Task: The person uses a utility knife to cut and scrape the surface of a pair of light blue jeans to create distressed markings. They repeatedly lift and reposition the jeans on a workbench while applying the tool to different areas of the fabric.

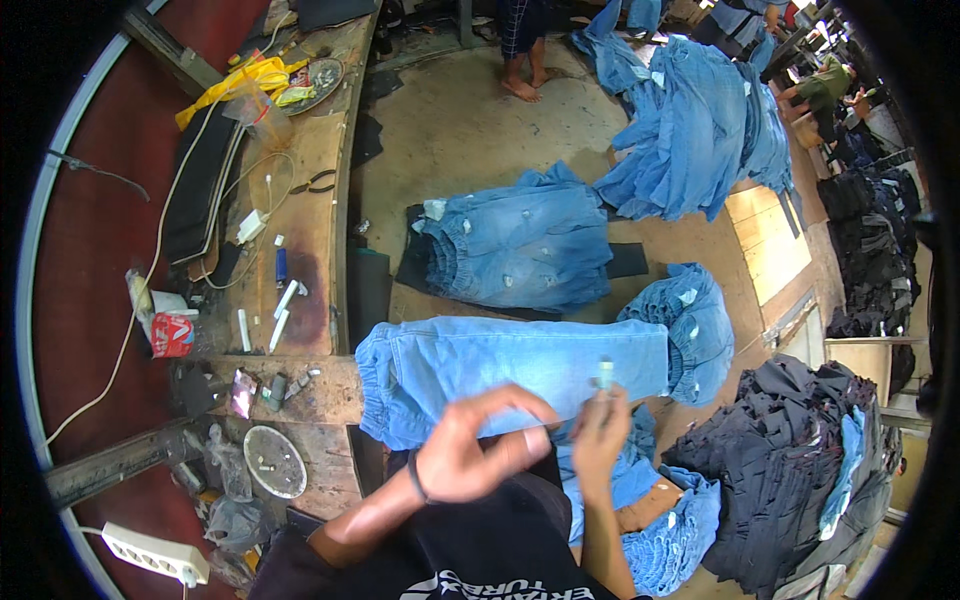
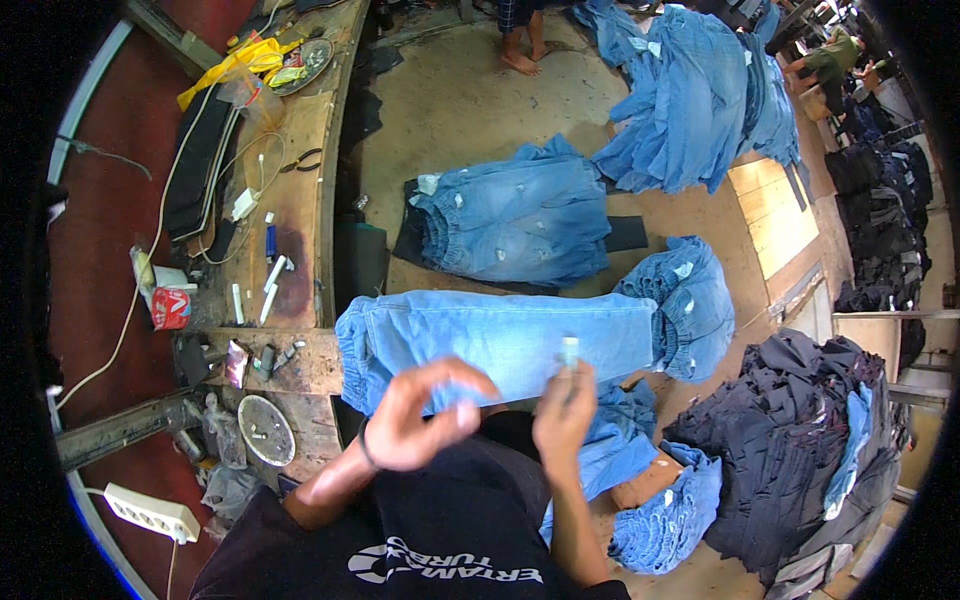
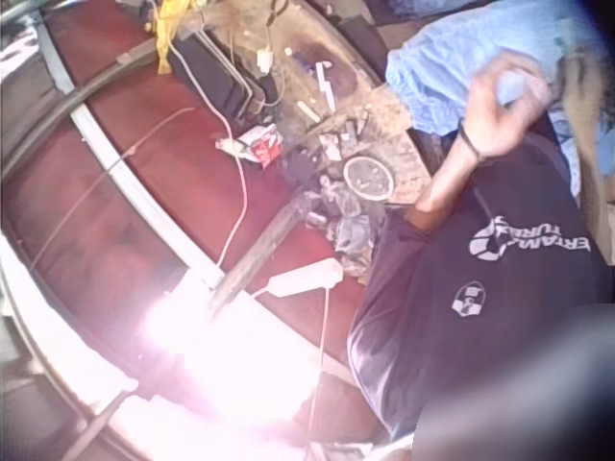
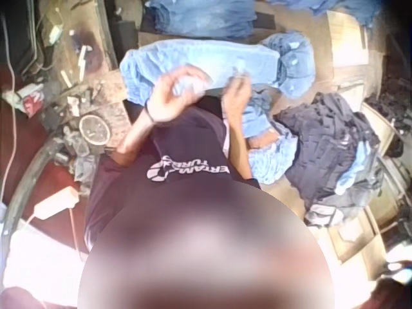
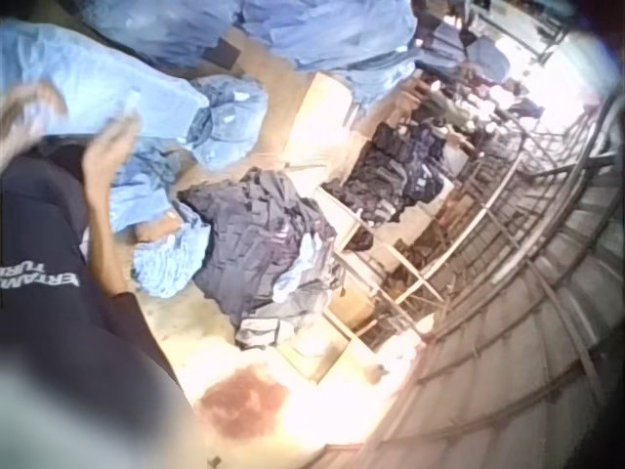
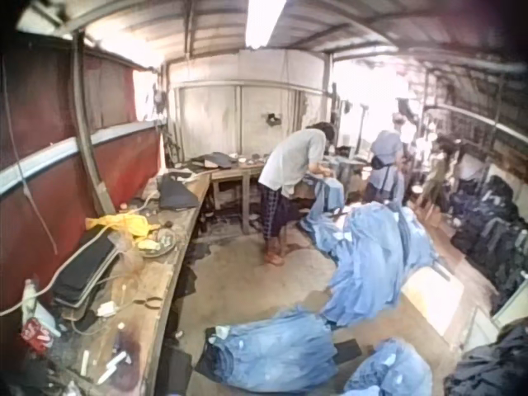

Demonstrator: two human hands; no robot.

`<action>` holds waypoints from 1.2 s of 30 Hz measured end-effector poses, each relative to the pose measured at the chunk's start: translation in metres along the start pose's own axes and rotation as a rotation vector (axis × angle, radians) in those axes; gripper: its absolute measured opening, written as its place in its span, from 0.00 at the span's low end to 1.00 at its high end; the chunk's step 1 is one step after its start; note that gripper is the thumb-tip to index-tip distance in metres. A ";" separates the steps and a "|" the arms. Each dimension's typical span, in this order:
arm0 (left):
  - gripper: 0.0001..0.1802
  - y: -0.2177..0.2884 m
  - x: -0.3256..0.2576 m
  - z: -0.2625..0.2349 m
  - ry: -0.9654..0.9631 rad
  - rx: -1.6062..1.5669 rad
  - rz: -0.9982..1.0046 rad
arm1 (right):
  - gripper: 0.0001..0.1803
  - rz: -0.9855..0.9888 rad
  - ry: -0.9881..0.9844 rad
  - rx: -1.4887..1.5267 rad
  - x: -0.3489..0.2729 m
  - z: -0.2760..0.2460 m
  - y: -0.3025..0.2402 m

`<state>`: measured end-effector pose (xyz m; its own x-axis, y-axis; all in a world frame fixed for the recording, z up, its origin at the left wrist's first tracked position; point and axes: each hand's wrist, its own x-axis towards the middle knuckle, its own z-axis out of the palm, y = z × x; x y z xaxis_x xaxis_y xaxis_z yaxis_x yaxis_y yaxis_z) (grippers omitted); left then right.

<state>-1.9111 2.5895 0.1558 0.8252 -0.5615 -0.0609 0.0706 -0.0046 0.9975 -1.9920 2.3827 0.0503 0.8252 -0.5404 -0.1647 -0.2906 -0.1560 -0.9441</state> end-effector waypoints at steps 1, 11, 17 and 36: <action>0.19 0.020 -0.006 0.004 -0.225 -0.222 0.103 | 0.09 0.054 0.050 0.074 0.011 -0.017 0.015; 0.30 0.090 -0.019 0.095 -0.657 -1.011 0.725 | 0.08 0.031 0.005 0.070 0.049 -0.058 0.067; 0.22 0.015 -0.026 0.045 -0.300 -0.143 0.317 | 0.11 -0.421 0.056 -0.321 0.052 -0.030 0.063; 0.29 -0.178 0.021 -0.090 0.350 1.267 -0.154 | 0.14 -0.219 0.206 -0.527 0.124 0.002 0.081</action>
<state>-1.8557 2.6532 -0.0262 0.9696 -0.2446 0.0090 -0.2353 -0.9210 0.3105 -1.9125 2.3045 -0.0465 0.7975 -0.5902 0.1254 -0.3692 -0.6417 -0.6722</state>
